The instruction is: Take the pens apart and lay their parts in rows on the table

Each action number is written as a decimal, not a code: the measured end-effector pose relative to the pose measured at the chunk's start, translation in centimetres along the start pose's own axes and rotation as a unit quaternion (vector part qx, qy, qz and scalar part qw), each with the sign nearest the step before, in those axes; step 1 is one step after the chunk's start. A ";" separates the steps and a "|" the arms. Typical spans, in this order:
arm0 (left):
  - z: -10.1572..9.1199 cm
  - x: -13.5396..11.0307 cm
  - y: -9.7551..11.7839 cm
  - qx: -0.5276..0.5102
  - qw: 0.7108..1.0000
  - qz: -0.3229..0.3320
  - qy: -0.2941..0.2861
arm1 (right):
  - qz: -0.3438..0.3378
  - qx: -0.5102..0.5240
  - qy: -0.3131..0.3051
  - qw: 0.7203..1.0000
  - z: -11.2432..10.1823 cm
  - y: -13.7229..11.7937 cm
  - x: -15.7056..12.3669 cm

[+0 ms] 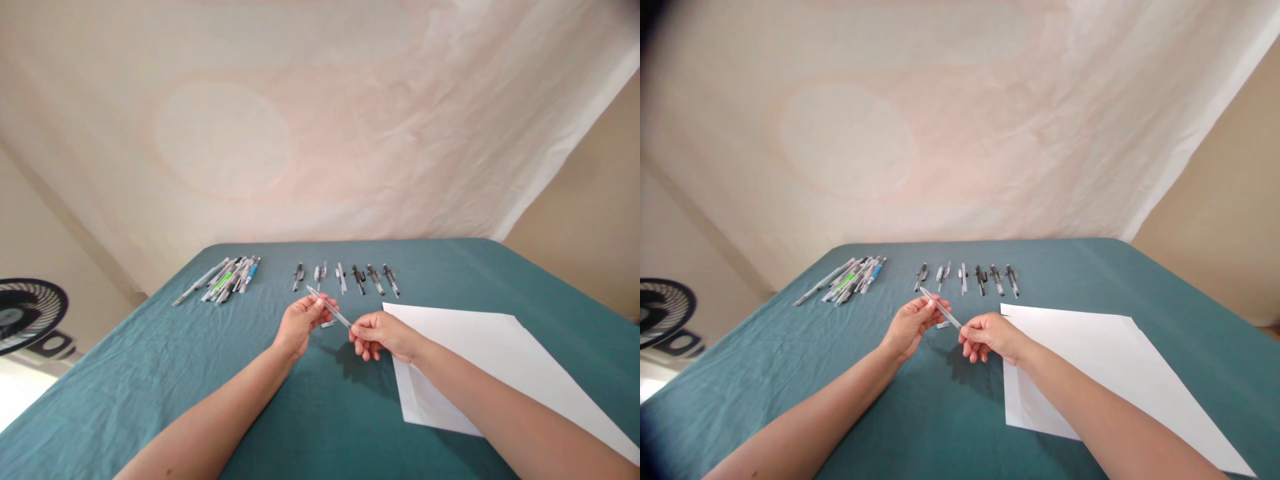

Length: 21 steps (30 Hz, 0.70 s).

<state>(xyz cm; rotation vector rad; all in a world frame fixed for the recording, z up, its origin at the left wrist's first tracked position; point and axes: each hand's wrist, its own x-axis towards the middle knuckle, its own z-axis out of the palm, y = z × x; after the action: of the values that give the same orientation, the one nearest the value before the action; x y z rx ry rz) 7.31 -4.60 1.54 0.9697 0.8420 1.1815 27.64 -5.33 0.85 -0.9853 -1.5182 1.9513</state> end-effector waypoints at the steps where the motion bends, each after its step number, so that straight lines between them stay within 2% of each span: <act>1: 0.0 0.0 -0.1 0.002 1.000 0.000 0.007 | -0.007 -0.016 0.009 1.000 0.1 0.1 0.1; 6: -0.2 0.3 -0.3 -0.002 0.999 0.007 0.039 | -0.046 -0.059 0.072 0.995 0.5 0.4 0.4; 12: -0.2 0.4 -0.4 -0.017 0.999 0.010 0.035 | -0.007 0.013 0.018 1.000 0.2 0.5 0.6; 17: -0.1 0.2 -0.5 -0.018 0.999 0.016 0.030 | -0.025 0.029 0.043 0.998 -0.2 0.3 0.4; 21: 0.0 0.2 -0.5 -0.013 0.999 0.020 0.031 | 0.012 0.039 -0.008 0.999 -0.1 0.1 0.1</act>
<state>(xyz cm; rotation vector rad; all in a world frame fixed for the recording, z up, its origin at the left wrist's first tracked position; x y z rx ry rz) 7.47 -4.42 1.09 0.9369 0.8582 1.2596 27.67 -5.20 0.72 -0.9611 -1.4332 2.0241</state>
